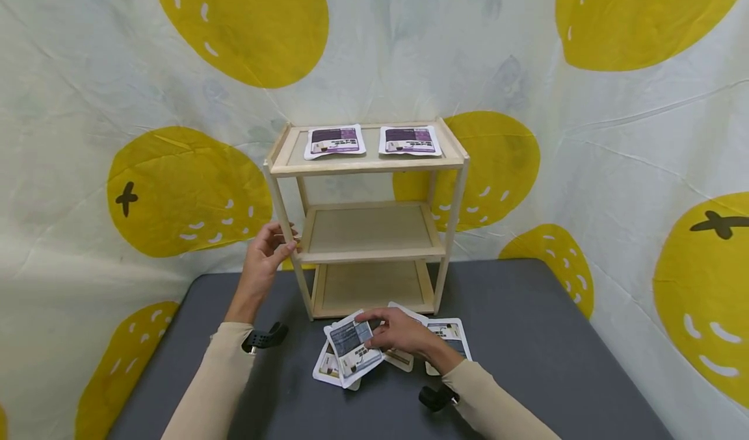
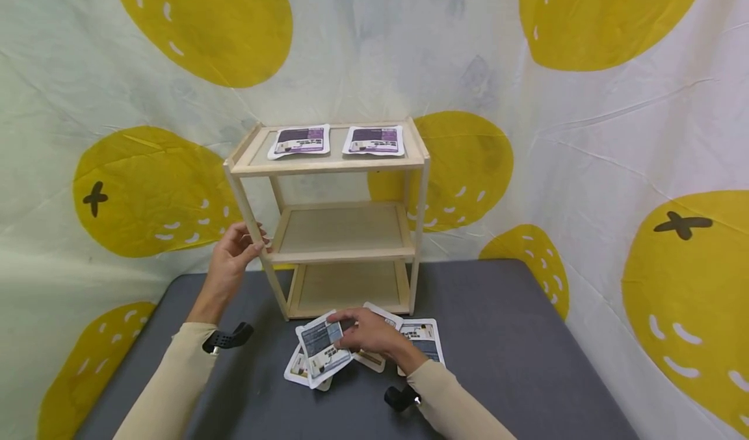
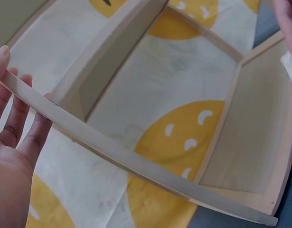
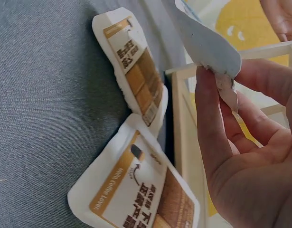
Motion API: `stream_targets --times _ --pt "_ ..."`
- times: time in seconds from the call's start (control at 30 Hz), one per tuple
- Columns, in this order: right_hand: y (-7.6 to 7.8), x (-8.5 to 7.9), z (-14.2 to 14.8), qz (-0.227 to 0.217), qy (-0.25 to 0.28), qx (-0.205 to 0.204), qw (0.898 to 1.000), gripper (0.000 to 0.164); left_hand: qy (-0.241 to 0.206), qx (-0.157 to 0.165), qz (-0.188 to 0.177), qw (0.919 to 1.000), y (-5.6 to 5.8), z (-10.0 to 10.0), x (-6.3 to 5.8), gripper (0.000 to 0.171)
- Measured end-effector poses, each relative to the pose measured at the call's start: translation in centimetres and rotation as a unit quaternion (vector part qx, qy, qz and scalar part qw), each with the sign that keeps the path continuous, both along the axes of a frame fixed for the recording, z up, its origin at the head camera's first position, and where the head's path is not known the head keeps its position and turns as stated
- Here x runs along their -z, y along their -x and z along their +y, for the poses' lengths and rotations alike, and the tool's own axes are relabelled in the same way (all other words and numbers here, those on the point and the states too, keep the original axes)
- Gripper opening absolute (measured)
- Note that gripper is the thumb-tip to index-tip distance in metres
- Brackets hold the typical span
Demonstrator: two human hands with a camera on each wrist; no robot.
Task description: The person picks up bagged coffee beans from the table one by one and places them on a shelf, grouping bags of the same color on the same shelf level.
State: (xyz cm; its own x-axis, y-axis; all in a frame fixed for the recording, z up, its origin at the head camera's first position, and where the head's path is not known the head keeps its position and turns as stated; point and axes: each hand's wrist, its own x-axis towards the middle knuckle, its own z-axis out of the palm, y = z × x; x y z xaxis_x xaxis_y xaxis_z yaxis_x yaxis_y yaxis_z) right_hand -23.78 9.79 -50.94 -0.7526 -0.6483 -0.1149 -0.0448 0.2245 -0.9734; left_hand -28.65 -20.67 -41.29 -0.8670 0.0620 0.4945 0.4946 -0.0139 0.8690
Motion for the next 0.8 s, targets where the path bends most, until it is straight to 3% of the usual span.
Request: stream_targets --times 0.27,0.8 --pt "-0.2 -1.0 0.3 -0.015 0.039 -0.008 0.999 0.058 -0.006 0.003 0.001 1.0 -0.2 0.0 -0.2 0.036" --pt "-0.5 -4.0 1.2 0.001 0.059 -0.007 0.998 0.059 -0.005 -0.005 0.0 1.0 -0.1 0.0 0.1 0.034"
